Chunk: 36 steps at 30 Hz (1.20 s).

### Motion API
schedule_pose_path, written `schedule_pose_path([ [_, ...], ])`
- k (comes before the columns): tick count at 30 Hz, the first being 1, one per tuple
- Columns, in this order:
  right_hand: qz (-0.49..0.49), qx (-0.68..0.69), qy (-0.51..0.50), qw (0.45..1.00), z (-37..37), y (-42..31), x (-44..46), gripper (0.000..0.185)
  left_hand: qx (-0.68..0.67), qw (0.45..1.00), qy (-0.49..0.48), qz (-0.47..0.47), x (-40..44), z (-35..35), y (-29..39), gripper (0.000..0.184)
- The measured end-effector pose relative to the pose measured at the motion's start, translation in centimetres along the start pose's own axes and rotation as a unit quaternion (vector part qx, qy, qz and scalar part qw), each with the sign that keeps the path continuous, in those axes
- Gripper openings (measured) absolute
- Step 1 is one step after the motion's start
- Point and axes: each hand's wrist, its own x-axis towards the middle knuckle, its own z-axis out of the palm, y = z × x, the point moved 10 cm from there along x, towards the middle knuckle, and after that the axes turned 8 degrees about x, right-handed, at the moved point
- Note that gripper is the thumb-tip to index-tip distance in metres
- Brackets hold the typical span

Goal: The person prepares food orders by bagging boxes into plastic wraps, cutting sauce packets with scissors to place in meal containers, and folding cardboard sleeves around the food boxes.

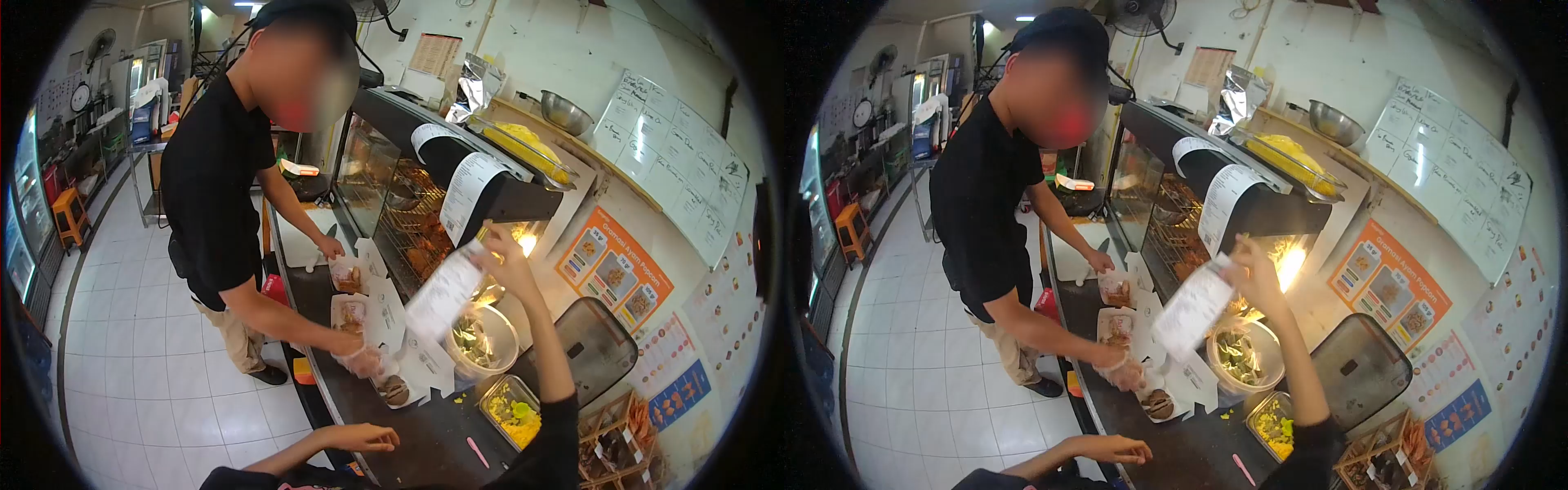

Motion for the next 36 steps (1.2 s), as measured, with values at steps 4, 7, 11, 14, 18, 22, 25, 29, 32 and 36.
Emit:
schedule_pose_path([
  [4,-0.072,-0.024,0.141,0.987,0.5,3.6,5.1,0.016,-0.07,0.997,0.019,-0.028,-2.4,1.9,-2.1,0.038],
  [7,0.016,-0.077,0.193,0.978,0.5,3.2,5.8,0.018,-0.046,0.993,0.074,-0.076,-4.7,-0.5,-2.2,0.037],
  [11,0.053,0.012,0.201,0.978,0.9,0.8,4.4,0.016,0.018,0.937,0.329,-0.115,-9.1,-9.3,0.7,0.025],
  [14,0.041,0.152,0.062,0.985,4.8,-2.6,1.3,0.011,0.008,0.819,0.574,-0.011,-14.6,-16.1,6.0,0.023],
  [18,0.024,0.247,-0.257,0.934,10.9,-13.1,-5.8,0.008,-0.202,0.819,0.535,0.052,-14.9,-18.6,7.5,0.035],
  [22,0.015,0.23,-0.321,0.919,13.2,-16.2,-9.1,0.014,-0.412,0.758,0.501,0.068,-12.1,-16.4,3.5,0.063],
  [25,0.076,0.199,-0.352,0.911,13.9,-14.7,-9.4,0.019,-0.448,0.724,0.5,0.157,-12.9,-16.4,7.1,0.06],
  [29,0.128,0.285,-0.314,0.897,13.9,-12.1,-8.4,0.022,-0.32,0.804,0.49,0.104,-14.6,-15.1,4.5,0.062],
  [32,0.034,0.292,-0.421,0.858,16.7,-14.9,-9.9,0.021,-0.387,0.773,0.5,0.057,-12.6,-15.4,6.6,0.053],
  [36,0.041,0.211,-0.417,0.883,16.3,-14.2,-8.0,0.018,-0.474,0.724,0.494,0.083,-11.9,-15.5,4.2,0.044],
])
